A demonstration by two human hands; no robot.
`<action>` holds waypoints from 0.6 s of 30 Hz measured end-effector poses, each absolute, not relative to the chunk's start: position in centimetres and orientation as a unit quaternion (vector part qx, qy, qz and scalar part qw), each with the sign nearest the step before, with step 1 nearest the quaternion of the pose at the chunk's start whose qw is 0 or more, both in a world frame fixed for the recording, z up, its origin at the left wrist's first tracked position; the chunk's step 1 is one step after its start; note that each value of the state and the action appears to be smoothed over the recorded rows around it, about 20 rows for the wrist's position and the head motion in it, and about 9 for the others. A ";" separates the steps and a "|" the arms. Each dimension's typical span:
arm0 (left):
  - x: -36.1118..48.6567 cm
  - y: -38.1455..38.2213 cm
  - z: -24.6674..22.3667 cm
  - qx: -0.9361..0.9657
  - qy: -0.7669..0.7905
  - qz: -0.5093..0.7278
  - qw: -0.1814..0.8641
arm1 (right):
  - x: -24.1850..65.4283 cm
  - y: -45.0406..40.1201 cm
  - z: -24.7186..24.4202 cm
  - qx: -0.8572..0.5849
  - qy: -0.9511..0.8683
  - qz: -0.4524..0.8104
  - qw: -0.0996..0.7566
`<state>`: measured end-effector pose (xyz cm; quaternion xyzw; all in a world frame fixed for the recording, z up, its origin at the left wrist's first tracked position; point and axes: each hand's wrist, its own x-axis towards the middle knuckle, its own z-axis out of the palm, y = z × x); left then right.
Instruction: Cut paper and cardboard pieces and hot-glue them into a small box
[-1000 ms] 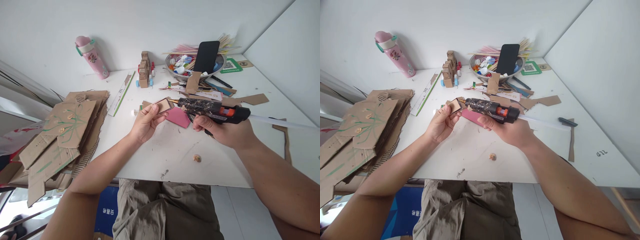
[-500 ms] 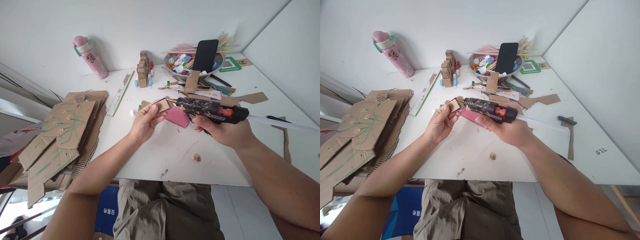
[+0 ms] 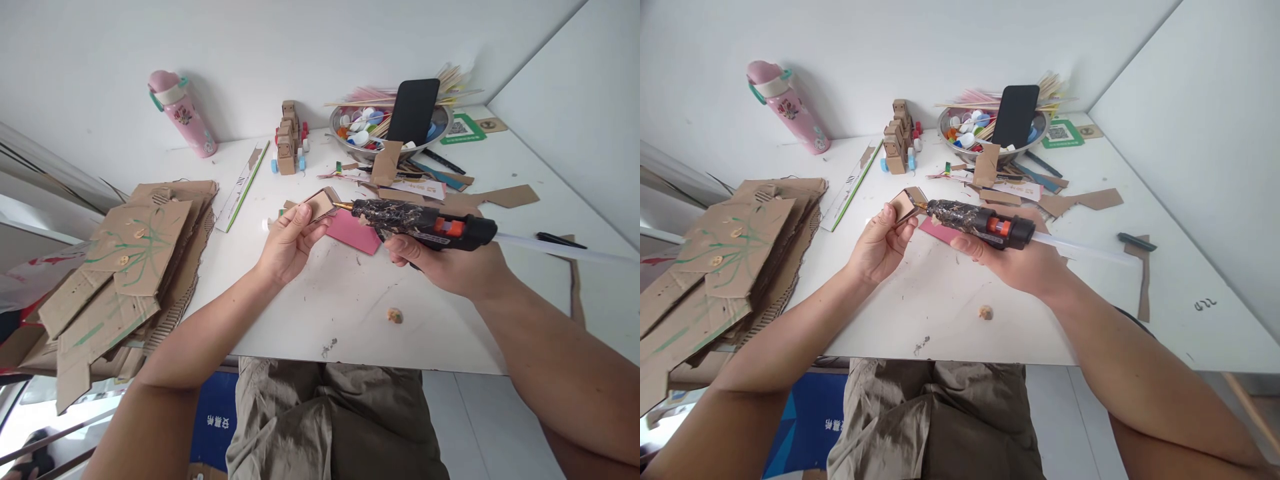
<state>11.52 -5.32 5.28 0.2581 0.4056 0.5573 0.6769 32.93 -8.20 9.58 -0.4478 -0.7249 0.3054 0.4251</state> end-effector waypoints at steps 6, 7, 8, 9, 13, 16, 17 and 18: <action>11.4 -5.2 5.3 0.244 0.410 0.557 0.680 | 33.1 -8.2 9.6 -0.435 -0.747 0.297 0.407; 11.3 -5.2 5.3 0.242 0.410 0.556 0.682 | 33.1 -8.2 9.6 -0.435 -0.748 0.296 0.405; 11.3 -5.2 5.3 0.241 0.410 0.555 0.683 | 33.2 -8.2 9.6 -0.434 -0.750 0.295 0.403; 11.2 -5.1 5.3 0.240 0.410 0.555 0.683 | 33.1 -8.2 9.6 -0.431 -0.753 0.294 0.401; 11.1 -5.1 5.3 0.239 0.409 0.552 0.686 | 32.9 -8.3 9.7 -0.431 -0.756 0.284 0.402; 11.1 -5.2 5.5 0.237 0.405 0.552 0.689 | 33.1 -8.4 9.8 -0.432 -0.757 0.279 0.404; 11.2 -5.2 5.5 0.236 0.404 0.553 0.690 | 33.3 -8.4 9.7 -0.429 -0.757 0.287 0.401; 11.2 -5.2 5.6 0.236 0.403 0.553 0.690 | 33.6 -8.3 9.6 -0.425 -0.756 0.302 0.395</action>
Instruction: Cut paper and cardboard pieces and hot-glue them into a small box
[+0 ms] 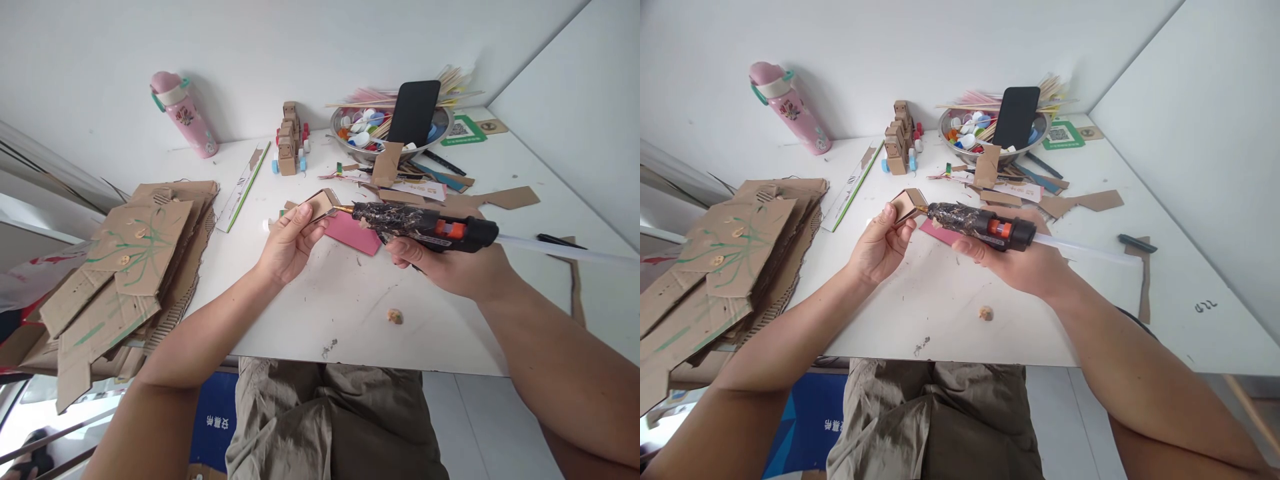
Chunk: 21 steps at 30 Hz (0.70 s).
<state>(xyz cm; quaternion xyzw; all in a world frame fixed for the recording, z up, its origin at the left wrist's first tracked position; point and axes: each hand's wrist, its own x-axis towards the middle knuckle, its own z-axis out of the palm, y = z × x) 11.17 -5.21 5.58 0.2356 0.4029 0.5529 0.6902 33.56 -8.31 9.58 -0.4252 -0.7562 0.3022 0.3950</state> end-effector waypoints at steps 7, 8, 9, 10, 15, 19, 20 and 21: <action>10.9 -5.1 5.7 0.239 0.412 0.532 0.700 | 36.0 -7.0 8.2 -0.360 -0.759 0.449 0.304; 10.9 -5.2 5.7 0.238 0.411 0.530 0.703 | 35.9 -6.9 8.1 -0.352 -0.758 0.447 0.320; 11.0 -5.2 5.7 0.238 0.410 0.527 0.706 | 35.7 -6.8 7.9 -0.348 -0.752 0.440 0.347; 11.1 -5.3 5.7 0.238 0.409 0.522 0.710 | 35.3 -6.8 7.8 -0.349 -0.742 0.428 0.379; 11.9 -6.3 6.1 0.242 0.407 0.472 0.744 | 33.1 -7.1 6.6 -0.403 -0.711 0.301 0.492; 12.5 -7.1 6.1 0.248 0.402 0.430 0.770 | 32.4 -7.8 6.5 -0.396 -0.731 0.233 0.504; 12.6 -7.2 6.1 0.249 0.400 0.424 0.773 | 32.3 -8.0 6.7 -0.391 -0.738 0.227 0.501; 12.6 -7.3 6.0 0.250 0.399 0.419 0.776 | 32.2 -8.2 6.9 -0.387 -0.744 0.222 0.497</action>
